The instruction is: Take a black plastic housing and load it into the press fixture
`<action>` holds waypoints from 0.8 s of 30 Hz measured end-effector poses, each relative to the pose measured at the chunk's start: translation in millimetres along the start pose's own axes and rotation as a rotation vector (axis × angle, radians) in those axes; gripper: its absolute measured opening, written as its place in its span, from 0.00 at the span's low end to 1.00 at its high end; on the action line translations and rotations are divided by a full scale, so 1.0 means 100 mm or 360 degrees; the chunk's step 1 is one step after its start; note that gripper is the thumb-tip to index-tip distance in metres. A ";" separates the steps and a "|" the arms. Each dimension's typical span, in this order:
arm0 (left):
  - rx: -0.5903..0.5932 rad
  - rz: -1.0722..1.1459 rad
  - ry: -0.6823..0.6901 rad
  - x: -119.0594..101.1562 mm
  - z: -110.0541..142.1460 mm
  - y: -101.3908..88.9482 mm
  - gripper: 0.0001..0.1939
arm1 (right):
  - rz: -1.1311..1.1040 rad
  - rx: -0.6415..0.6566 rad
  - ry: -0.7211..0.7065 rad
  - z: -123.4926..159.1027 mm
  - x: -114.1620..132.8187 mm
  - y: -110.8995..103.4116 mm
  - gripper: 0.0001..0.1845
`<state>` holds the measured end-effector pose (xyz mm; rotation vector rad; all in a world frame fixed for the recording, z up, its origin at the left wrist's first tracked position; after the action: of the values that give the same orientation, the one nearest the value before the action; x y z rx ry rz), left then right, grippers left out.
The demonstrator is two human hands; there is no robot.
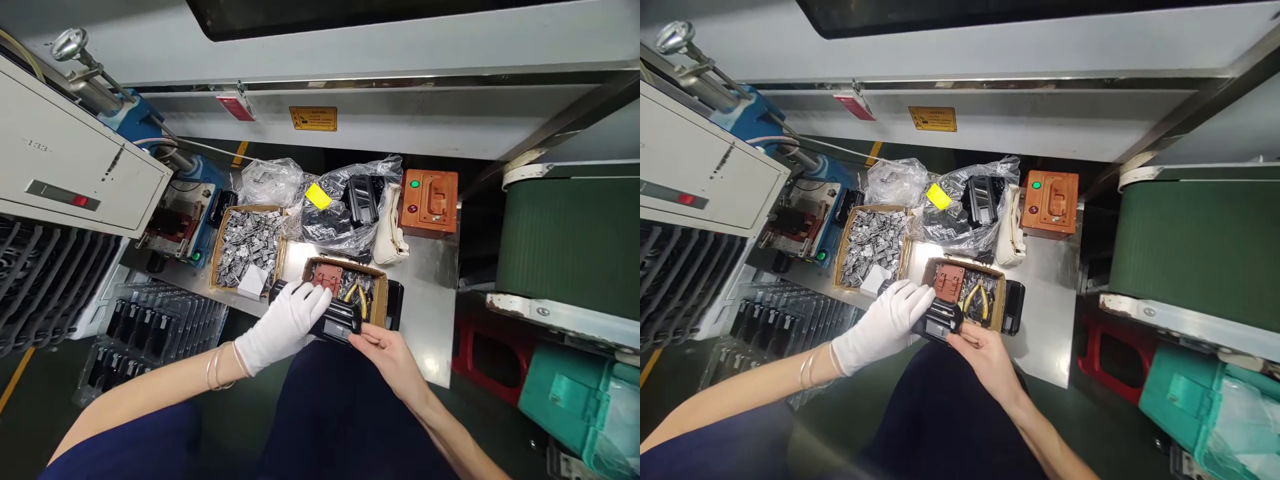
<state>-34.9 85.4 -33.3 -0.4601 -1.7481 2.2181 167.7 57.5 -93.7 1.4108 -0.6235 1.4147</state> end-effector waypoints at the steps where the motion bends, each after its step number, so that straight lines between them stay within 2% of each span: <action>1: 0.0036 0.0094 -0.0071 0.05 0.00 0.03 0.39 | 0.0046 0.0048 0.0001 -0.06 0.00 0.00 0.29; 3: 0.0067 0.0271 -0.0246 0.18 -0.01 0.09 0.37 | 0.0183 0.0169 -0.0024 -0.23 0.02 -0.04 0.26; 6: -0.0004 0.0443 -0.0533 0.39 0.01 0.18 0.29 | 0.0511 0.0313 -0.0158 -0.69 0.10 -0.29 0.33; 8: 0.0007 0.0680 -0.0907 0.53 0.08 0.27 0.31 | 0.0842 0.0230 -0.0285 -1.16 0.14 -0.56 0.31; 11: 0.0183 0.1228 -0.1591 0.66 0.28 0.47 0.40 | 0.1442 0.0031 -0.0434 -2.03 0.13 -0.90 0.23; 13: 0.0282 0.1456 -0.1834 0.66 0.45 0.62 0.43 | 0.1776 0.0144 -0.0478 -2.58 0.05 -0.98 0.14; 15: 0.0324 0.1597 -0.1971 0.62 0.61 0.77 0.46 | 0.2021 0.0388 -0.0522 -2.99 -0.05 -0.96 0.09; 17: 0.0337 0.1741 -0.2084 0.56 0.73 0.90 0.49 | 0.2220 0.0621 -0.0596 -3.22 -0.15 -0.90 0.08; 19: 0.0323 0.1849 -0.2150 0.51 0.79 0.97 0.49 | 0.2402 0.0764 -0.0670 -3.30 -0.23 -0.86 0.09; 22: 0.0271 0.1892 -0.2201 0.43 0.77 0.96 0.48 | 0.2585 0.0853 -0.0715 -3.30 -0.29 -0.85 0.14; 24: 0.0260 0.1881 -0.2179 0.39 0.72 0.89 0.45 | 0.2621 0.0886 -0.0712 -3.28 -0.30 -0.85 0.13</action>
<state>-102.1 17.8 -107.5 0.3500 -1.9328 4.1295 98.7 371.2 -206.8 1.6278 -2.1025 2.6438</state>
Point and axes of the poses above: each hand's wrist, its own z-axis away from the middle knuckle, its own y-axis out of the palm, x = y × z, the point moved 2 cm from there along -z, towards the middle knuckle, and after that the axes turned 15 degrees about -y, right-handed, at the moved point
